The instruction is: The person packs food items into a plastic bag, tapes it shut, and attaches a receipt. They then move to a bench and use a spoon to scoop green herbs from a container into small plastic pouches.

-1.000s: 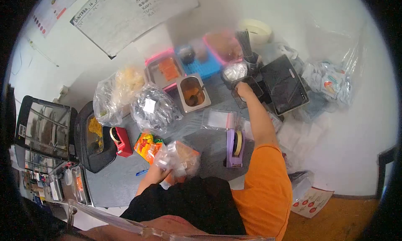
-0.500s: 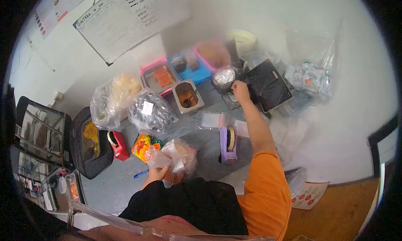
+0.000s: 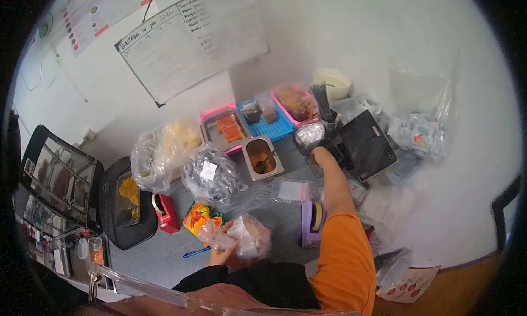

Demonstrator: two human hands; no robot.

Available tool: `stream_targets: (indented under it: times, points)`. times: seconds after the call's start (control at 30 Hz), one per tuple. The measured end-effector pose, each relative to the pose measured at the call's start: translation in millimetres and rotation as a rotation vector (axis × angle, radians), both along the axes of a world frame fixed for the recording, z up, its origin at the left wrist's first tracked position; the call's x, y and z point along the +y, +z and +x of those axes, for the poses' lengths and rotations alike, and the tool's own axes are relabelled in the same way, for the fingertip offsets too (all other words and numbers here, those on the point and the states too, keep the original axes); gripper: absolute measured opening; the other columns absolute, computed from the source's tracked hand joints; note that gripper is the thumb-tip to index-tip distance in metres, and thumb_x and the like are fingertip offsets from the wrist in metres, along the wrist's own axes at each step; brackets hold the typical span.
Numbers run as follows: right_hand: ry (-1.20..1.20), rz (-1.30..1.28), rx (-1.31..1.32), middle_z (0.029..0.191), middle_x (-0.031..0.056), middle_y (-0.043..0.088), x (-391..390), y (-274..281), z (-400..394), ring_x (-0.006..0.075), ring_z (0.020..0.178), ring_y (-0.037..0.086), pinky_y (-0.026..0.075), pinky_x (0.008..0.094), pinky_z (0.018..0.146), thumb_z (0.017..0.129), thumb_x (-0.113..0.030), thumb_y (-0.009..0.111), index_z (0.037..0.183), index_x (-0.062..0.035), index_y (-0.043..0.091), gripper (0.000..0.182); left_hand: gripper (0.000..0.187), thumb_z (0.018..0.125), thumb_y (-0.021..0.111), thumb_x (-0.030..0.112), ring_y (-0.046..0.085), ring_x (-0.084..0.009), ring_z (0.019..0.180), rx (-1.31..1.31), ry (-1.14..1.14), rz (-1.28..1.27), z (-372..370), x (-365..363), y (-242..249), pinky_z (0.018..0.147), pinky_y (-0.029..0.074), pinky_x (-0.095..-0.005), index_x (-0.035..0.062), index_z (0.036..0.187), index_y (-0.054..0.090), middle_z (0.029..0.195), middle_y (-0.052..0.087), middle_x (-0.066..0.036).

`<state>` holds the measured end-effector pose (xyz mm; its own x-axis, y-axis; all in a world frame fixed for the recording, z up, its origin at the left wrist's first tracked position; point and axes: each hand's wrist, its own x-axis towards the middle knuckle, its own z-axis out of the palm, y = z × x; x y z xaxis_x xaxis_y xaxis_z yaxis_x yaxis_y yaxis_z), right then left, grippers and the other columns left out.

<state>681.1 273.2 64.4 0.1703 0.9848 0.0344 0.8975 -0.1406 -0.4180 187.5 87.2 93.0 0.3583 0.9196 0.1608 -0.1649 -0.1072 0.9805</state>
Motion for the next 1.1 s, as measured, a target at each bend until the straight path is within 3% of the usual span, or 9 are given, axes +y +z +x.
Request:
stream_targets:
  times: [0.27,0.37,0.43,0.47,0.57,0.73,0.87,0.93,1.1]
  points:
    - [0.020,-0.051,0.047,0.086,0.0199,0.067,0.5,6.2,8.2,0.0348,0.081,0.065,0.050,0.0397,0.073,0.073,-0.009,0.055,0.080,-0.0054,0.071,0.018,0.075,0.074,0.074,0.013,0.056,-0.0179,0.099,-0.007,0.098,-0.312,16.5,-27.6,25.5,0.090,0.043,-0.0315,0.0045,0.138,0.036,0.108,0.058,-0.009]
    - [0.082,0.105,-0.062,0.084,0.0190,0.067,-9.0,26.3,-0.8,0.0336,0.078,0.066,0.050,0.0398,0.070,0.073,-0.005,0.057,0.086,-0.0041,0.069,0.017,0.075,0.073,0.075,0.015,0.055,-0.0175,0.102,0.062,0.103,-0.172,12.6,-21.3,24.6,0.091,0.042,-0.0323,0.0044,0.137,0.037,0.106,0.059,-0.008]
    - [-0.141,0.579,0.090,0.080,0.0183,0.066,-17.9,35.0,-14.3,0.0311,0.073,0.066,0.051,0.0369,0.066,0.077,-0.002,0.060,0.095,-0.0024,0.066,0.019,0.077,0.069,0.077,0.018,0.054,-0.0220,0.107,0.206,0.073,-0.088,10.6,-21.5,37.2,0.099,0.037,-0.0401,0.0051,0.135,0.040,0.114,0.057,-0.009]
    - [-0.151,0.574,0.086,0.080,0.0183,0.066,-29.2,45.9,-28.6,0.0311,0.073,0.066,0.051,0.0369,0.066,0.077,-0.002,0.060,0.095,-0.0024,0.066,0.019,0.077,0.069,0.077,0.018,0.054,-0.0220,0.107,0.206,0.062,-0.092,7.4,-18.7,30.1,0.099,0.037,-0.0401,0.0051,0.135,0.040,0.114,0.057,-0.009]
    - [-0.104,0.687,0.447,0.078,0.0106,0.067,-80.8,123.5,-117.5,0.0176,0.069,0.065,0.050,0.0296,0.063,0.085,-0.005,0.062,0.096,-0.0011,0.065,0.012,0.070,0.059,0.079,0.028,0.048,-0.0318,0.115,0.507,0.116,0.474,1.7,-3.6,25.9,0.108,0.020,-0.0526,0.0071,0.120,0.053,0.117,0.056,-0.009]
    - [0.094,0.375,1.122,0.081,0.0074,0.067,-177.6,100.1,-263.2,0.0131,0.072,0.063,0.050,0.0258,0.066,0.084,-0.010,0.066,0.094,0.0009,0.067,0.015,0.063,0.062,0.078,0.023,0.047,-0.0321,0.115,0.637,0.048,0.695,-0.6,4.2,55.8,0.108,0.023,-0.0544,0.0075,0.118,0.053,0.119,0.054,-0.010]
    - [0.037,0.211,0.941,0.087,0.0077,0.067,-228.0,82.7,-302.3,0.0128,0.078,0.063,0.049,0.0258,0.070,0.084,-0.009,0.067,0.093,-0.0001,0.067,0.013,0.059,0.067,0.074,0.017,0.046,-0.0329,0.116,0.649,-0.077,0.816,1.1,6.8,86.9,0.107,0.027,-0.0533,0.0062,0.121,0.052,0.119,0.053,-0.012]
    - [0.066,0.350,0.722,0.077,0.0081,0.061,-237.5,67.2,-308.1,0.0199,0.069,0.060,0.048,0.0309,0.065,0.080,-0.012,0.071,0.086,-0.0011,0.068,0.013,0.058,0.070,0.072,0.017,0.048,-0.0358,0.114,0.649,-0.189,0.888,-1.8,12.2,90.2,0.103,0.036,-0.0475,0.0045,0.123,0.051,0.118,0.054,-0.015]
    - [0.203,0.431,0.560,0.088,0.0120,0.055,-243.2,57.2,-303.8,0.0327,0.090,0.054,0.042,0.0414,0.084,0.079,-0.017,0.066,0.100,-0.0051,0.065,0.024,0.046,0.074,0.069,0.017,0.058,-0.0406,0.095,0.702,-0.365,0.659,5.3,19.7,89.6,0.084,0.048,-0.0413,0.0016,0.116,0.056,0.103,0.060,-0.021]
